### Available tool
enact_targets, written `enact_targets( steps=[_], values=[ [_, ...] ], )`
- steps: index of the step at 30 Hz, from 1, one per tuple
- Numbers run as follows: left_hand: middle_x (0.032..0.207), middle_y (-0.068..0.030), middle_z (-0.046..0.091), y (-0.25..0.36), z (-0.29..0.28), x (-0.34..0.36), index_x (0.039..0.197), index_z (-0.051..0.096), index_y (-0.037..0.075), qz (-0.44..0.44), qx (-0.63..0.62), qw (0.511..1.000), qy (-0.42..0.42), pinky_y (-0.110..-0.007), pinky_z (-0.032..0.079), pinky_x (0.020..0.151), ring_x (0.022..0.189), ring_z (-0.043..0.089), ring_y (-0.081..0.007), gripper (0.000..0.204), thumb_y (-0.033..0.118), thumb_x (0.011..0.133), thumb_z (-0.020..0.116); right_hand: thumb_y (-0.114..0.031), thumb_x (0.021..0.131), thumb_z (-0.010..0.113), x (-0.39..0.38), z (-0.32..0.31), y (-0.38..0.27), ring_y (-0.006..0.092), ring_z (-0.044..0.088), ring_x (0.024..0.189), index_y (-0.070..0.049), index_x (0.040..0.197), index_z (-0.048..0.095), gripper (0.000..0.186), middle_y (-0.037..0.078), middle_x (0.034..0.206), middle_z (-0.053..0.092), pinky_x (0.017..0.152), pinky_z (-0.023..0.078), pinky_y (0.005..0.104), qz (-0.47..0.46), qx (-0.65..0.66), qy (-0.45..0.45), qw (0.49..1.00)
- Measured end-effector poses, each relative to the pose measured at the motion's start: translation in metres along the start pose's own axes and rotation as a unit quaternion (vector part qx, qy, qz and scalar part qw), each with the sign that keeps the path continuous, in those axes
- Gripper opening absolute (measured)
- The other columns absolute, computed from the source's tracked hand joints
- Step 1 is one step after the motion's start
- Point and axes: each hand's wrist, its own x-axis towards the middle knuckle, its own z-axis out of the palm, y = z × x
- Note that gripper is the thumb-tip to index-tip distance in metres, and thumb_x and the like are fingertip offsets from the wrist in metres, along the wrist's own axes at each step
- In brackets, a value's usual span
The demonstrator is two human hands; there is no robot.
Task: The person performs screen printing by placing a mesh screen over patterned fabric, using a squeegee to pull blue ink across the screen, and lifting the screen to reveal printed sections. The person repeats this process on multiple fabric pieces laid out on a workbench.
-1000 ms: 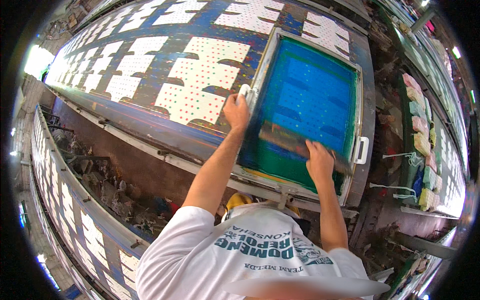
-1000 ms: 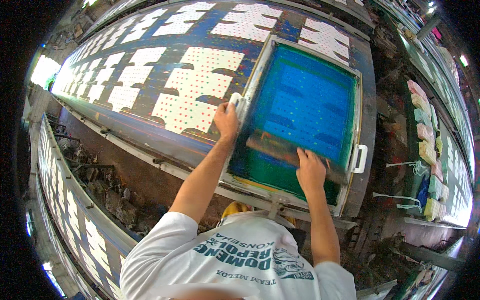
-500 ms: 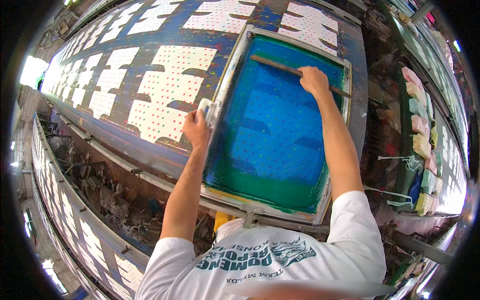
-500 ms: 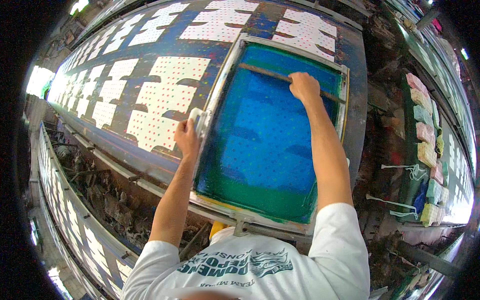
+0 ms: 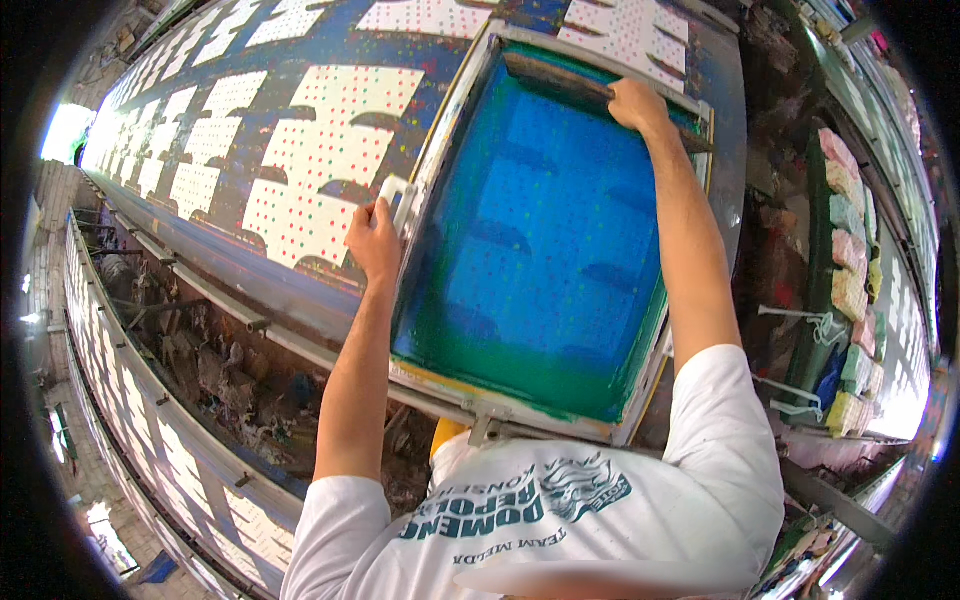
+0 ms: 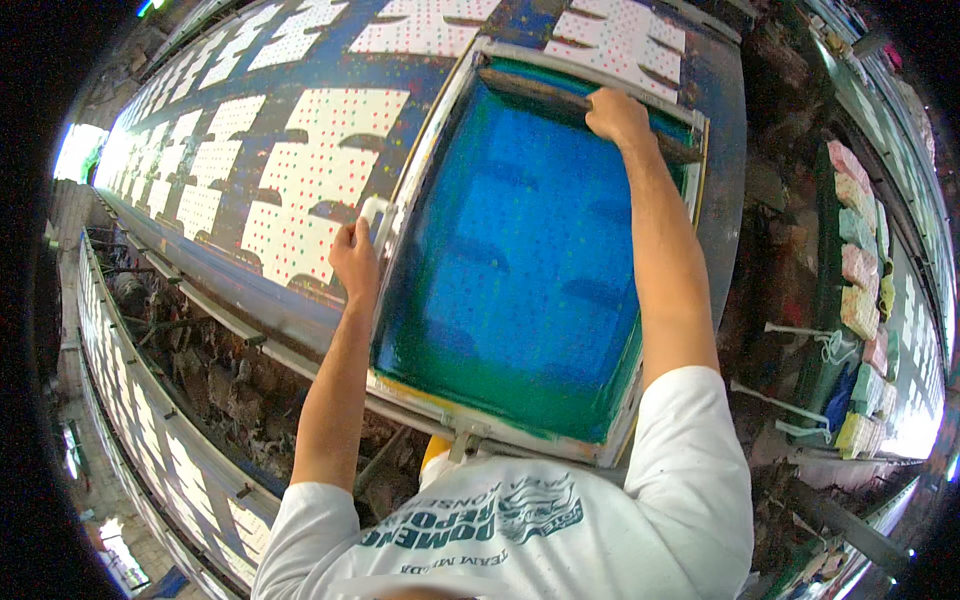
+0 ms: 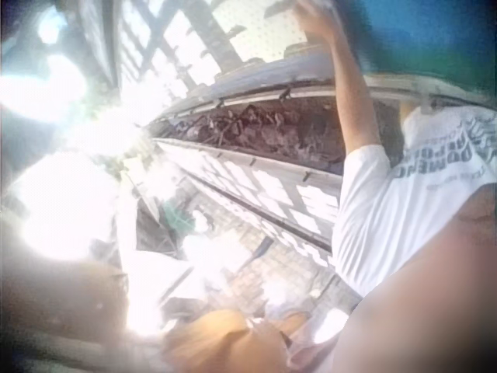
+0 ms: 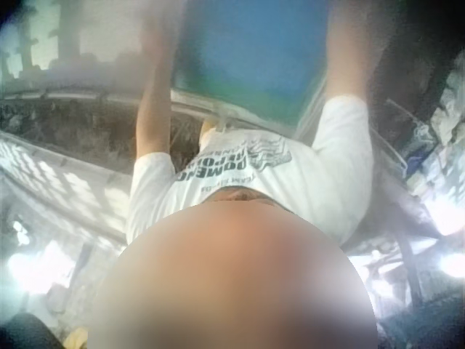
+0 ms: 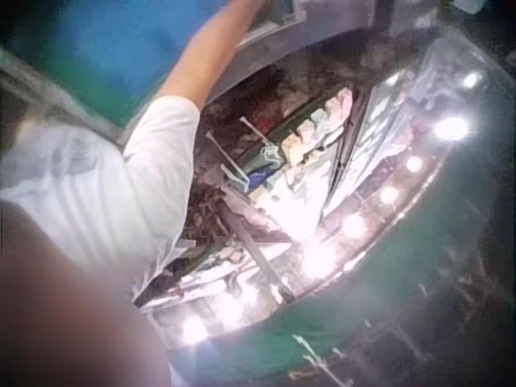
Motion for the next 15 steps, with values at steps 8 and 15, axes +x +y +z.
enact_targets(
  steps=[8, 15],
  values=[
    [0.091, -0.0213, 0.075, 0.0, 0.0, 0.0, 0.098, 0.075, -0.005, 0.012, -0.008, 1.0, -0.007, -0.043, 0.054, 0.08, 0.085, 0.073, -0.0328, 0.042, 0.036, 0.095, 0.065, -0.018, 0.085, 0.062, -0.13, 0.009, -0.048, 0.0403, 0.071, 0.103, -0.021, 0.116, 0.078, 0.034, 0.018, 0.11, 0.075, 0.091, 0.057, 0.0523, -0.023, 0.028, -0.027, 0.999],
    [0.091, -0.0212, 0.076, 0.005, -0.005, -0.001, 0.099, 0.075, -0.004, -0.005, -0.065, 0.997, -0.028, -0.043, 0.055, 0.079, 0.084, 0.074, -0.0322, 0.041, 0.035, 0.094, 0.065, -0.004, 0.086, 0.06, -0.316, 0.032, -0.12, 0.0373, 0.072, 0.101, -0.021, 0.121, 0.076, 0.042, 0.015, 0.11, 0.075, 0.088, 0.057, 0.0509, -0.038, 0.057, -0.042, 0.997]
  ],
)
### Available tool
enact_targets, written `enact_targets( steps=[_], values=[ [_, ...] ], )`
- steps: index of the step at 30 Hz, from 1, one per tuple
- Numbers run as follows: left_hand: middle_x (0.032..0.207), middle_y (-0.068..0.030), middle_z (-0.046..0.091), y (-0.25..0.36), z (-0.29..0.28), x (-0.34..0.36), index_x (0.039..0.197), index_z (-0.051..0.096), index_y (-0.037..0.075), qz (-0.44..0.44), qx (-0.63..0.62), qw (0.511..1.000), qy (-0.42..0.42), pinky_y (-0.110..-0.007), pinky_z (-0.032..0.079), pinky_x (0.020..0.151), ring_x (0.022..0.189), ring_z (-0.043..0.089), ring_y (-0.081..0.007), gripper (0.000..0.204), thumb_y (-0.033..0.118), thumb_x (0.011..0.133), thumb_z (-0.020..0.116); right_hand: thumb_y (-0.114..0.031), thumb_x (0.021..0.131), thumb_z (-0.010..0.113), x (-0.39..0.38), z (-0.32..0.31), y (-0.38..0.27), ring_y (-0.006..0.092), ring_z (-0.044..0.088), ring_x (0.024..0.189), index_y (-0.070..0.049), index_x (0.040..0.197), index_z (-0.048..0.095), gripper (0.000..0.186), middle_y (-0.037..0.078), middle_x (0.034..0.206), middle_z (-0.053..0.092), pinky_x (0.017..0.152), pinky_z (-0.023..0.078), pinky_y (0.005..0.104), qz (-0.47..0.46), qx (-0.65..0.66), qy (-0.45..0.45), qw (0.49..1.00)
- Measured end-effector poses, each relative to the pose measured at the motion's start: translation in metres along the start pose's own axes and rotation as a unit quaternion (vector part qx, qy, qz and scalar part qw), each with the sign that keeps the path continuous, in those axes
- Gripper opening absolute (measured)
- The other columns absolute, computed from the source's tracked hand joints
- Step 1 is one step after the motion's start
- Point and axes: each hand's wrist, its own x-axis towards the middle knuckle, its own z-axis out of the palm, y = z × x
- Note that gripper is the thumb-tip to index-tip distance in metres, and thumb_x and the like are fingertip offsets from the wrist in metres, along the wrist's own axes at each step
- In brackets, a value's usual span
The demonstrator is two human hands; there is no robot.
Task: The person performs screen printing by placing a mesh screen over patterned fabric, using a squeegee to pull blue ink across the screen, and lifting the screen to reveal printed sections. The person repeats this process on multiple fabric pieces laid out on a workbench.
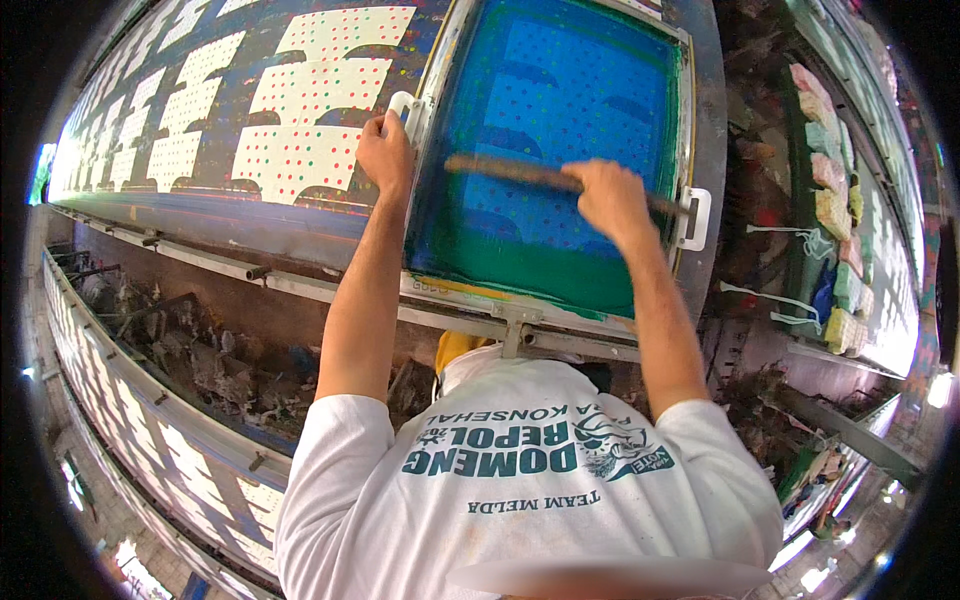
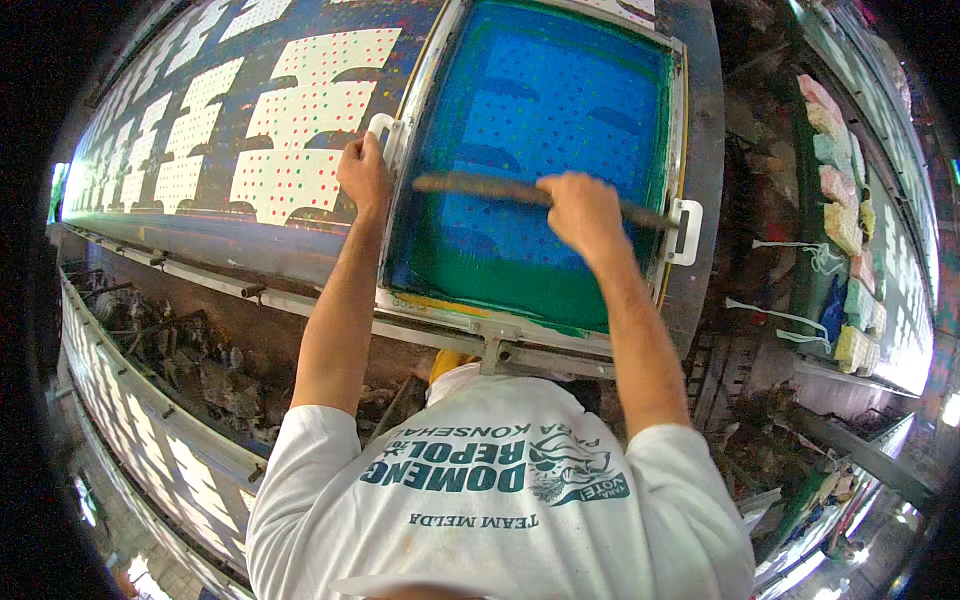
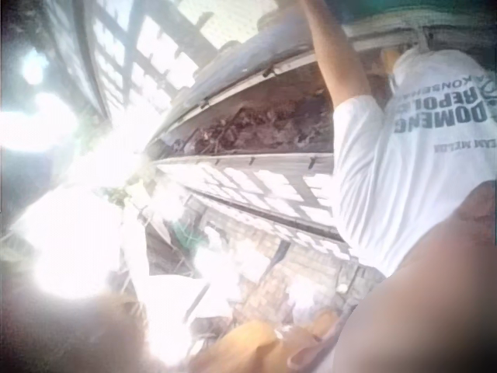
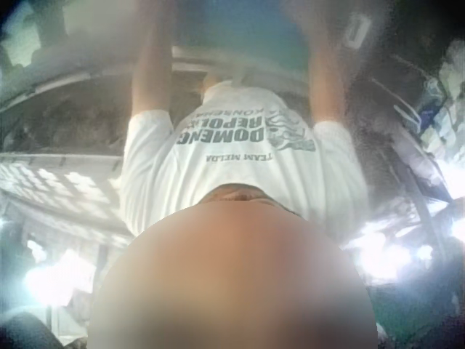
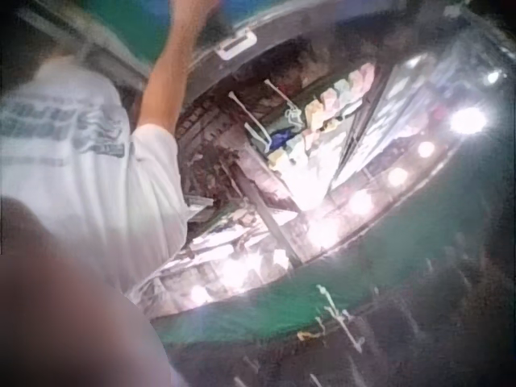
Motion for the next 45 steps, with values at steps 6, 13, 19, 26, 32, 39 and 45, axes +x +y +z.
enact_targets(
  steps=[6, 13, 19, 26, 32, 39, 45],
  values=[
    [0.091, -0.0196, 0.076, -0.005, 0.002, 0.001, 0.099, 0.075, -0.002, 0.02, 0.004, 1.0, 0.016, -0.044, 0.055, 0.081, 0.085, 0.074, -0.0329, 0.038, 0.034, 0.094, 0.064, 0.0, 0.08, 0.065, -0.123, 0.04, -0.059, 0.0307, 0.071, 0.105, -0.01, 0.12, 0.075, 0.042, 0.011, 0.113, 0.074, 0.087, 0.058, 0.0436, 0.018, 0.033, 0.036, 0.999],
    [0.094, -0.0209, 0.076, -0.012, -0.002, 0.0, 0.103, 0.075, -0.001, 0.047, 0.008, 0.999, -0.001, -0.045, 0.054, 0.083, 0.088, 0.073, -0.0367, 0.038, 0.034, 0.094, 0.063, -0.001, 0.079, 0.067, -0.139, 0.043, -0.063, 0.031, 0.072, 0.101, -0.011, 0.121, 0.075, 0.044, 0.011, 0.11, 0.075, 0.081, 0.059, 0.0459, -0.02, 0.021, 0.104, 0.994],
    [0.099, -0.0228, 0.075, -0.014, 0.0, 0.001, 0.108, 0.074, 0.0, 0.042, 0.04, 0.998, -0.005, -0.049, 0.054, 0.085, 0.094, 0.072, -0.0398, 0.04, 0.035, 0.091, 0.064, -0.003, 0.078, 0.068, -0.147, 0.03, -0.068, 0.0325, 0.074, 0.089, -0.012, 0.116, 0.076, 0.04, 0.012, 0.094, 0.075, 0.075, 0.059, 0.0484, 0.012, 0.023, 0.036, 0.999],
    [0.101, -0.0239, 0.075, -0.023, 0.007, 0.006, 0.108, 0.075, 0.0, 0.079, 0.104, 0.991, 0.027, -0.05, 0.054, 0.088, 0.095, 0.072, -0.0419, 0.044, 0.038, 0.088, 0.067, -0.008, 0.086, 0.066, -0.187, 0.067, -0.069, 0.0326, 0.066, 0.113, 0.001, 0.127, 0.063, 0.043, 0.018, 0.115, 0.067, 0.09, 0.056, 0.0442, -0.088, -0.011, 0.083, 0.993],
    [0.103, -0.0262, 0.075, -0.023, 0.009, 0.01, 0.111, 0.075, -0.001, 0.085, 0.169, 0.981, 0.046, -0.052, 0.054, 0.089, 0.097, 0.071, -0.0436, 0.049, 0.04, 0.087, 0.065, -0.025, 0.098, 0.062, -0.209, 0.07, -0.052, 0.0388, 0.049, 0.14, 0.004, 0.148, 0.047, 0.059, 0.027, 0.149, 0.05, 0.116, 0.042, 0.0443, -0.167, 0.068, 0.045, 0.983],
    [0.092, -0.0255, 0.074, -0.023, 0.013, 0.011, 0.094, 0.076, -0.003, 0.036, 0.139, 0.988, 0.056, -0.056, 0.052, 0.08, 0.086, 0.069, -0.0426, 0.05, 0.044, 0.087, 0.062, -0.057, 0.108, 0.04, -0.147, 0.037, -0.092, 0.0364, 0.038, 0.149, 0.007, 0.149, 0.044, 0.076, 0.026, 0.158, 0.042, 0.12, 0.034, 0.0422, -0.228, 0.58, -0.043, 0.78],
    [0.083, -0.0248, 0.072, -0.023, 0.012, 0.008, 0.092, 0.075, -0.003, 0.059, 0.155, 0.984, 0.068, -0.055, 0.049, 0.074, 0.078, 0.068, -0.0424, 0.055, 0.05, 0.089, 0.062, -0.071, 0.105, 0.023, -0.085, 0.04, -0.123, 0.0274, 0.023, 0.156, -0.001, 0.16, 0.033, 0.089, 0.017, 0.167, 0.031, 0.126, 0.019, 0.0405, -0.11, 0.744, -0.167, 0.638]
  ],
)
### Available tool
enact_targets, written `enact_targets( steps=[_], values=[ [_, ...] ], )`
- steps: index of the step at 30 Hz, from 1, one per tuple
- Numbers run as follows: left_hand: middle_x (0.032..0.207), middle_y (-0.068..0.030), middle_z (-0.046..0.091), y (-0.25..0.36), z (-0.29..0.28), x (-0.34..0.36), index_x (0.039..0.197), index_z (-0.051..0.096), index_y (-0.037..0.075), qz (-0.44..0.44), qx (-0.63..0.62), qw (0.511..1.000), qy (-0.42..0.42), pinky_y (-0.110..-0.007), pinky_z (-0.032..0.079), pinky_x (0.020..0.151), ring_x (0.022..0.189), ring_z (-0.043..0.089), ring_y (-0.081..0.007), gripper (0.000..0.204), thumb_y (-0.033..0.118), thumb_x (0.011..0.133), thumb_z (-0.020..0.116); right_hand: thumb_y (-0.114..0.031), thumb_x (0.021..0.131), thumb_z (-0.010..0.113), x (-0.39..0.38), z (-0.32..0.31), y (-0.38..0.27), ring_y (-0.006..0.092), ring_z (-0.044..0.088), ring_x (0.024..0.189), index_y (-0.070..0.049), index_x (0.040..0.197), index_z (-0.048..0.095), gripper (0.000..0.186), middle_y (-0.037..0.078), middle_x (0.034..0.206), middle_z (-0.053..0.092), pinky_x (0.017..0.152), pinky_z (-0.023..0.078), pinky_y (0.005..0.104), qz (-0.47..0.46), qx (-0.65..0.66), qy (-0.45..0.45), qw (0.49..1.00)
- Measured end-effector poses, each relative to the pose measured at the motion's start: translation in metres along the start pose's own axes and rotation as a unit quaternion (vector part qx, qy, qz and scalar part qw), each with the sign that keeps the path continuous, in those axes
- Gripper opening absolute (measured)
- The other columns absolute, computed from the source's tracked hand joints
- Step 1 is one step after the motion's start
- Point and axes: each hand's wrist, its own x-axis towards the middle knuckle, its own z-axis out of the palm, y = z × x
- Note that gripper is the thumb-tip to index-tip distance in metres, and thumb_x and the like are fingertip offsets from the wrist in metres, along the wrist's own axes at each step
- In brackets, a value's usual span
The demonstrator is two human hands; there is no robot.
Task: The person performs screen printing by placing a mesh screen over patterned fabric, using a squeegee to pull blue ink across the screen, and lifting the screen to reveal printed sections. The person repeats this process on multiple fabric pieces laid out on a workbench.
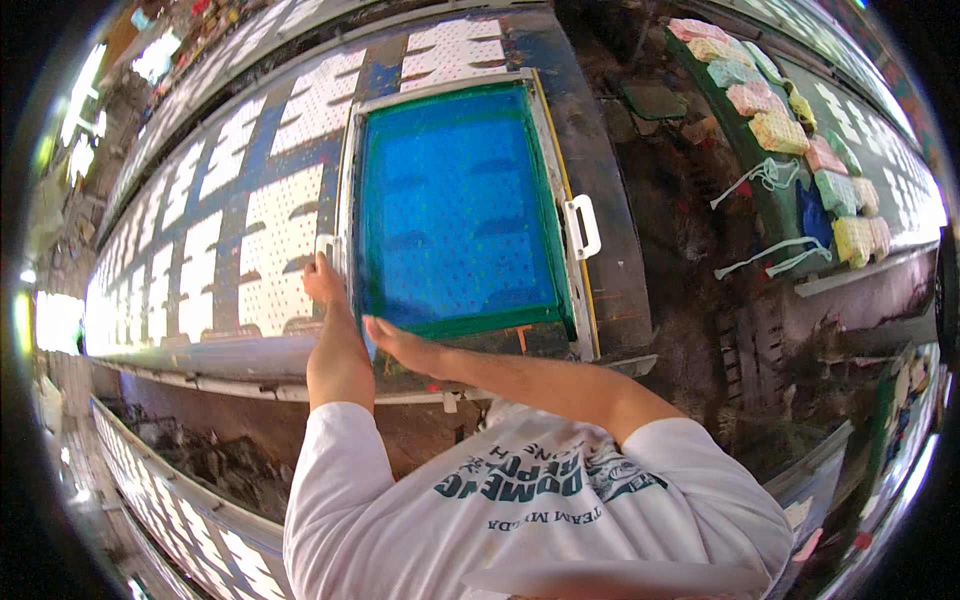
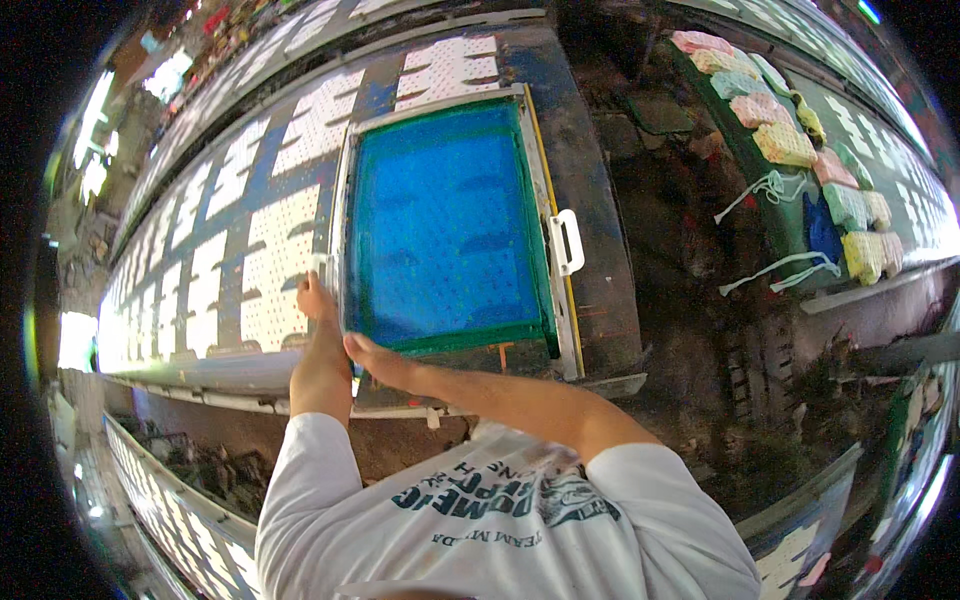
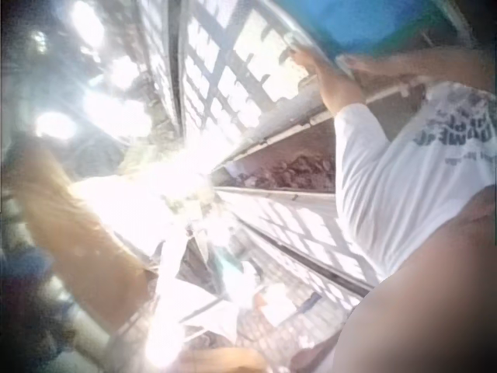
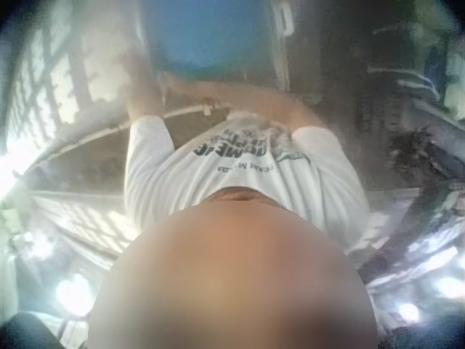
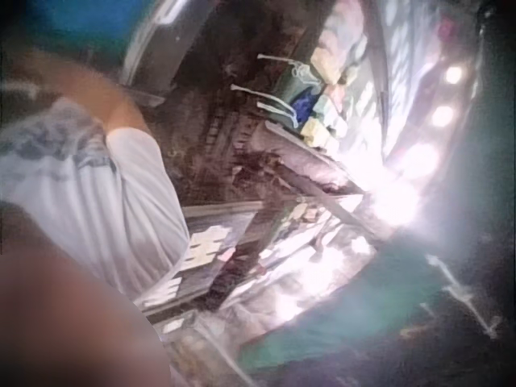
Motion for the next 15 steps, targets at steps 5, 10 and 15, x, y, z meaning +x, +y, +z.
enact_targets(
  steps=[5, 10, 15],
  values=[
    [0.084, -0.0252, 0.072, -0.001, -0.006, -0.004, 0.091, 0.074, -0.003, 0.034, -0.031, 0.999, 0.004, -0.053, 0.048, 0.076, 0.079, 0.067, -0.0439, 0.05, 0.045, 0.091, 0.063, -0.07, 0.105, 0.025, 0.03, 0.02, 0.007, 0.031, 0.012, 0.159, -0.004, 0.162, 0.03, 0.087, 0.017, 0.172, 0.014, 0.129, 0.011, 0.042, -0.033, -0.158, -0.049, 0.986],
    [0.087, -0.0258, 0.072, 0.002, -0.006, 0.0, 0.093, 0.073, -0.005, 0.016, -0.034, 0.999, -0.023, -0.054, 0.048, 0.076, 0.08, 0.067, -0.0438, 0.049, 0.044, 0.091, 0.063, -0.06, 0.11, 0.03, 0.021, -0.006, -0.009, 0.0325, 0.038, 0.149, -0.003, 0.151, 0.05, 0.073, 0.023, 0.158, 0.043, 0.125, 0.026, 0.0415, 0.014, -0.002, -0.161, 0.987],
    [0.084, -0.0227, 0.071, -0.004, -0.005, -0.001, 0.096, 0.071, -0.005, 0.016, -0.075, 0.996, -0.049, -0.05, 0.048, 0.074, 0.076, 0.065, -0.0368, 0.044, 0.039, 0.094, 0.064, -0.033, 0.109, 0.054, -0.063, -0.126, -0.047, 0.0218, 0.069, 0.117, -0.004, 0.132, 0.067, 0.04, 0.014, 0.13, 0.07, 0.102, 0.053, 0.0354, -0.054, -0.148, -0.087, 0.984]
  ],
)
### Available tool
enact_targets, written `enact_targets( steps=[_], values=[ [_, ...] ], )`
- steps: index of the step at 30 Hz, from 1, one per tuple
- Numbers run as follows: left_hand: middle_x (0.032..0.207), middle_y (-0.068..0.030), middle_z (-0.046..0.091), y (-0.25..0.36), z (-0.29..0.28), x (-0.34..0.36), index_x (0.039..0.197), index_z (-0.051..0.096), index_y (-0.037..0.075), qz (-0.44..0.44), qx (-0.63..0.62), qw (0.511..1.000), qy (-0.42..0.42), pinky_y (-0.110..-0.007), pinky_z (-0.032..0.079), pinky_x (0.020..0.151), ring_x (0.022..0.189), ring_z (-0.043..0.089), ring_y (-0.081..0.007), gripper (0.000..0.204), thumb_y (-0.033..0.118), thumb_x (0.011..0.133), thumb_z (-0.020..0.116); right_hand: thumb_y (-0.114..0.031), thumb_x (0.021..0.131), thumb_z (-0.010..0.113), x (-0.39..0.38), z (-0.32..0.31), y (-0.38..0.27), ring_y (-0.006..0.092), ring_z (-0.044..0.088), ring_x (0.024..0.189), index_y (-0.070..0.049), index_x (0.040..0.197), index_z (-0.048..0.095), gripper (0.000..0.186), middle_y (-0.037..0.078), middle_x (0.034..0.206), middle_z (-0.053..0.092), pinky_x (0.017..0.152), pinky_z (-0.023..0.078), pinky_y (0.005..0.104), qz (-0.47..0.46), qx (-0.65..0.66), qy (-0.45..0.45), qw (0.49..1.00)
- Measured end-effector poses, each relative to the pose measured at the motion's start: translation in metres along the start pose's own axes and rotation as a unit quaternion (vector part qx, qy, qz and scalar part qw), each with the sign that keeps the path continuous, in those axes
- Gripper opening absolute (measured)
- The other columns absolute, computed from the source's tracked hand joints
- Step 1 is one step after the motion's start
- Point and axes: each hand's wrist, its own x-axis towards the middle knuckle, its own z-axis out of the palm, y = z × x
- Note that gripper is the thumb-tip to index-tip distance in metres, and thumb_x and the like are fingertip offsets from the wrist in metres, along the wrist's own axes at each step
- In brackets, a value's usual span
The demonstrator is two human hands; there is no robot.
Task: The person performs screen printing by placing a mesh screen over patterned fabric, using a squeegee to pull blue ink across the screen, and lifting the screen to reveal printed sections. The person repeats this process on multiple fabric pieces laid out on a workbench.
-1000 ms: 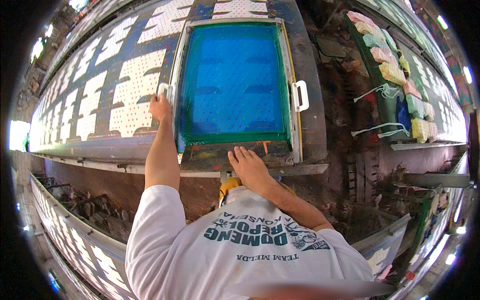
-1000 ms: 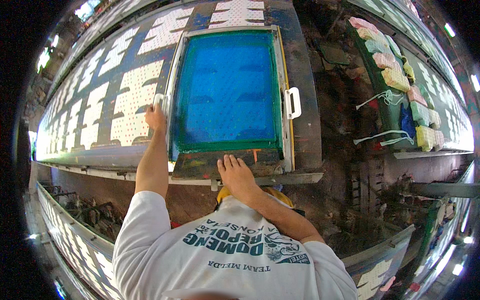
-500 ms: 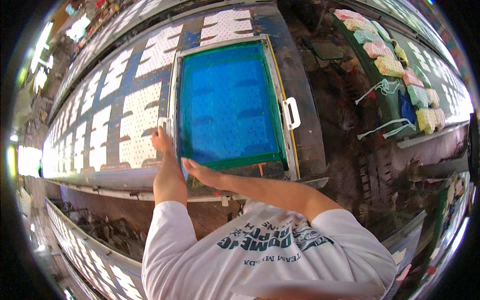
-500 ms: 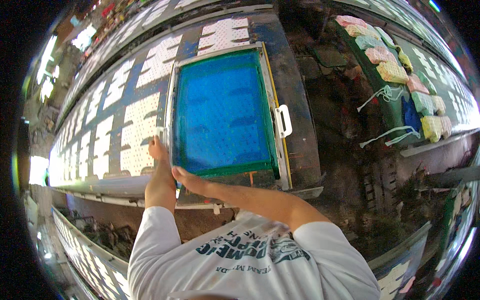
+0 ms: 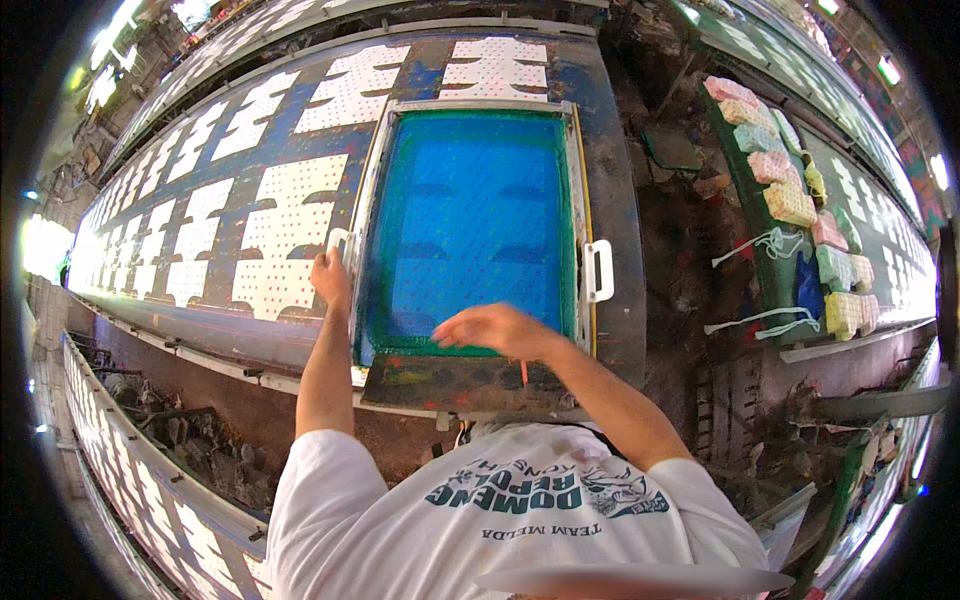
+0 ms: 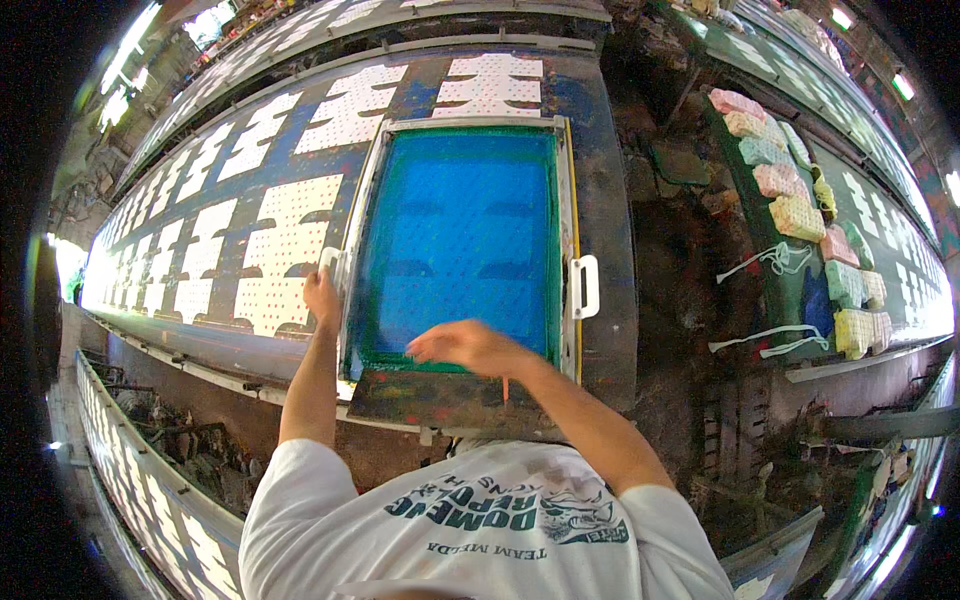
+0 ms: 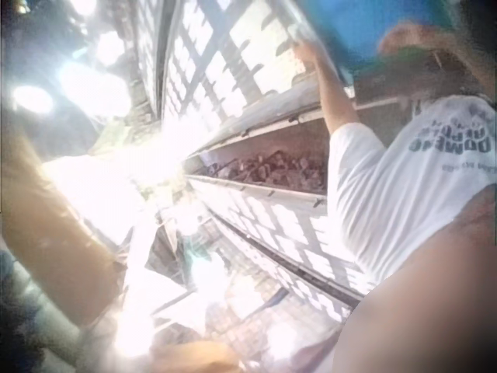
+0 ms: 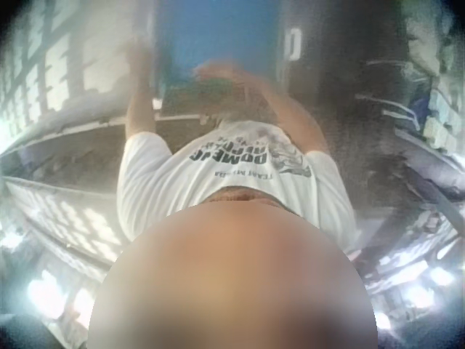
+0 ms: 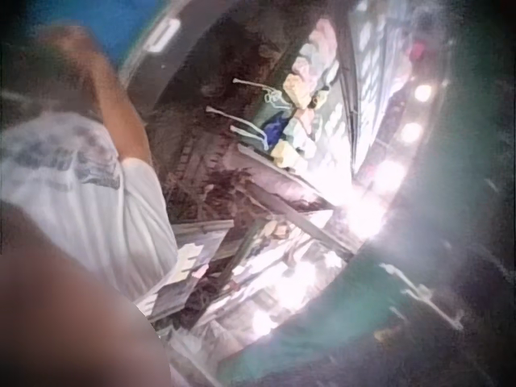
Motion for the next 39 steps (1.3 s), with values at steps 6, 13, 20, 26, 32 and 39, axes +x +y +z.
enact_targets(
  steps=[6, 13, 20, 26, 32, 39],
  values=[
    [0.069, -0.0053, 0.051, -0.001, -0.005, -0.002, 0.078, 0.058, -0.005, -0.022, -0.109, 0.992, -0.054, -0.039, 0.038, 0.063, 0.068, 0.042, -0.0157, 0.043, 0.031, 0.101, 0.062, -0.02, 0.101, 0.062, -0.128, -0.129, 0.015, 0.0392, 0.067, 0.095, -0.004, 0.114, 0.068, 0.021, 0.019, 0.1, 0.07, 0.085, 0.053, 0.0472, 0.079, -0.624, 0.553, 0.546],
    [0.078, -0.0106, 0.061, -0.012, -0.005, 0.011, 0.092, 0.067, -0.007, -0.038, -0.076, 0.993, -0.083, -0.04, 0.044, 0.072, 0.075, 0.051, -0.0195, 0.035, 0.027, 0.099, 0.061, -0.032, 0.111, 0.046, -0.143, -0.151, 0.088, 0.0184, 0.065, 0.085, -0.005, 0.115, 0.063, 0.032, 0.008, 0.098, 0.071, 0.076, 0.051, 0.0357, 0.074, -0.072, 0.554, 0.826],
    [0.09, -0.0072, 0.069, 0.036, -0.022, 0.038, 0.106, 0.073, -0.004, -0.126, -0.083, 0.987, -0.06, -0.036, 0.047, 0.075, 0.083, 0.057, -0.0162, 0.03, 0.024, 0.098, 0.063, -0.023, 0.111, 0.049, -0.129, -0.147, 0.097, 0.0104, 0.059, 0.089, -0.006, 0.138, 0.054, 0.032, 0.002, 0.099, 0.061, 0.079, 0.051, 0.0296, 0.019, 0.1, 0.527, 0.844],
    [0.078, -0.0021, 0.06, 0.131, -0.032, 0.027, 0.101, 0.073, -0.003, -0.063, -0.049, 0.995, -0.053, -0.035, 0.04, 0.066, 0.075, 0.048, -0.0138, 0.03, 0.026, 0.1, 0.064, -0.026, 0.113, 0.046, -0.167, -0.209, 0.041, 0.0069, 0.049, 0.081, -0.005, 0.143, 0.054, 0.037, -0.004, 0.09, 0.053, 0.075, 0.043, 0.0247, -0.054, 0.088, 0.478, 0.872],
    [0.072, 0.0011, 0.053, 0.228, 0.051, -0.054, 0.089, 0.067, 0.004, -0.083, -0.03, 0.991, -0.104, -0.033, 0.038, 0.058, 0.065, 0.047, -0.0118, 0.026, 0.028, 0.1, 0.066, -0.023, 0.112, 0.05, -0.264, -0.297, -0.02, 0.0039, 0.043, 0.079, -0.002, 0.146, 0.055, 0.04, -0.008, 0.086, 0.046, 0.074, 0.038, 0.022, -0.12, 0.062, 0.54, 0.831],
    [0.07, 0.0018, 0.052, 0.351, 0.196, -0.143, 0.085, 0.061, 0.007, -0.031, -0.09, 0.97, -0.225, -0.029, 0.037, 0.052, 0.058, 0.045, -0.0081, 0.026, 0.027, 0.102, 0.063, -0.03, 0.108, 0.057, -0.395, -0.398, -0.059, 0.0052, 0.045, 0.079, -0.002, 0.149, 0.052, 0.05, -0.006, 0.087, 0.05, 0.072, 0.038, 0.0242, -0.147, 0.1, 0.607, 0.775]
  ],
)
